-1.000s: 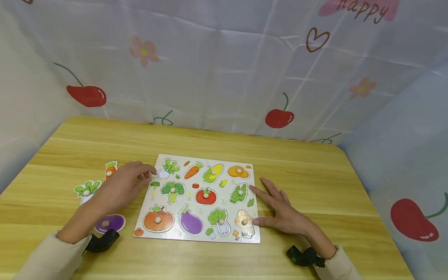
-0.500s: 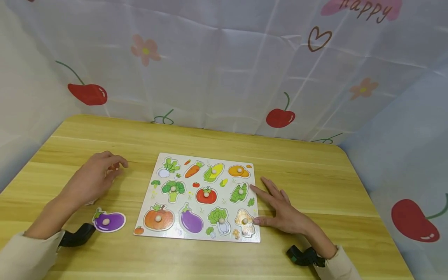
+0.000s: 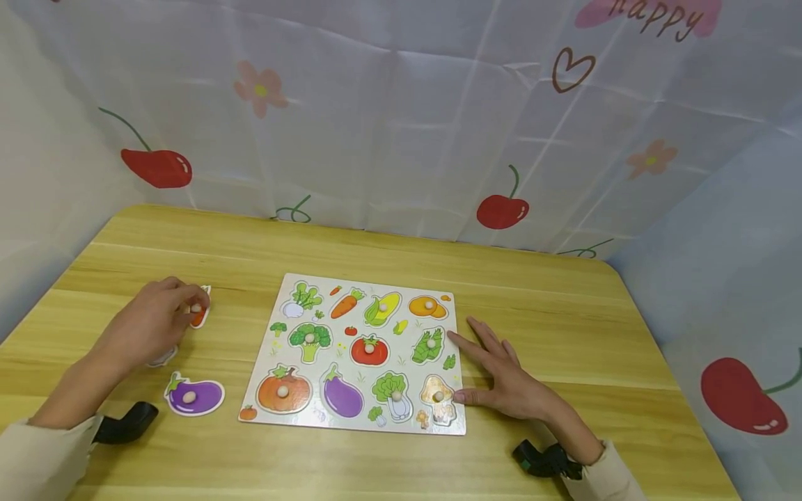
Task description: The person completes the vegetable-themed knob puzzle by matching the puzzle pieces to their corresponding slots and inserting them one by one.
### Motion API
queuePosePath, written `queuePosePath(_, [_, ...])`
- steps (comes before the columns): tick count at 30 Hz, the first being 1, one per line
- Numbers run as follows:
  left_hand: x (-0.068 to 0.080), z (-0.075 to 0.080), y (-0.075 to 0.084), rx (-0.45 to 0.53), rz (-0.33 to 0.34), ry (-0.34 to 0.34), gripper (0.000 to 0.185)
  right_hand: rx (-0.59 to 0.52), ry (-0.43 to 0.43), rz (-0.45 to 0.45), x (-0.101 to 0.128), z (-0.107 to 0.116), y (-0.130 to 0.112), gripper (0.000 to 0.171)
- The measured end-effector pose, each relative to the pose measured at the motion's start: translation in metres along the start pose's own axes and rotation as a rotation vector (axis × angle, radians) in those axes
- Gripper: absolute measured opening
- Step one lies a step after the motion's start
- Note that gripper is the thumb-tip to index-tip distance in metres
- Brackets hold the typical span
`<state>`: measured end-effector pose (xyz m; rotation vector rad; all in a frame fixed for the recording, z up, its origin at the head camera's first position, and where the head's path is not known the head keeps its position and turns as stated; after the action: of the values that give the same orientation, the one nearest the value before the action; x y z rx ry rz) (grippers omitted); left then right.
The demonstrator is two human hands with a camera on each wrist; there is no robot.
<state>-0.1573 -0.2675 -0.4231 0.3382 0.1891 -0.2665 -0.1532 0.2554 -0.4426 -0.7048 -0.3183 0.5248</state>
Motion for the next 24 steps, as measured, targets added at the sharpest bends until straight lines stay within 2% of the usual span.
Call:
queuePosePath(5, [0.0010,-0.0027,-0.0039,0.010,0.022,-0.022,0.022,-0.004,0.002,0.008,0.0003,-0.0008,-0.0005,0.090])
queuePosePath(12, [0.0007,-0.0033,-0.0078,-0.011,0.001,0.020,0.024,-0.001,0.005,0.006,-0.0004,-0.0014,-0.0008,0.090])
queuePosePath(24, [0.0000,-0.0055,-0.0087,-0.013,-0.028,0.049,0.026,-0.003,0.009,0.002,0.0002,-0.0012,-0.0004,0.089])
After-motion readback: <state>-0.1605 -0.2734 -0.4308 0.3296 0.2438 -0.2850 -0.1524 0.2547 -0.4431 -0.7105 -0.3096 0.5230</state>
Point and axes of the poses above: each hand's wrist, its own x-axis away from the middle knuckle, its own z-axis out of the back of the hand, y = z × x, the point moved 2 cm from there along -x, towards the middle knuckle, and after that the axes turned 3 degrees about -x, right-handed, at the moved point
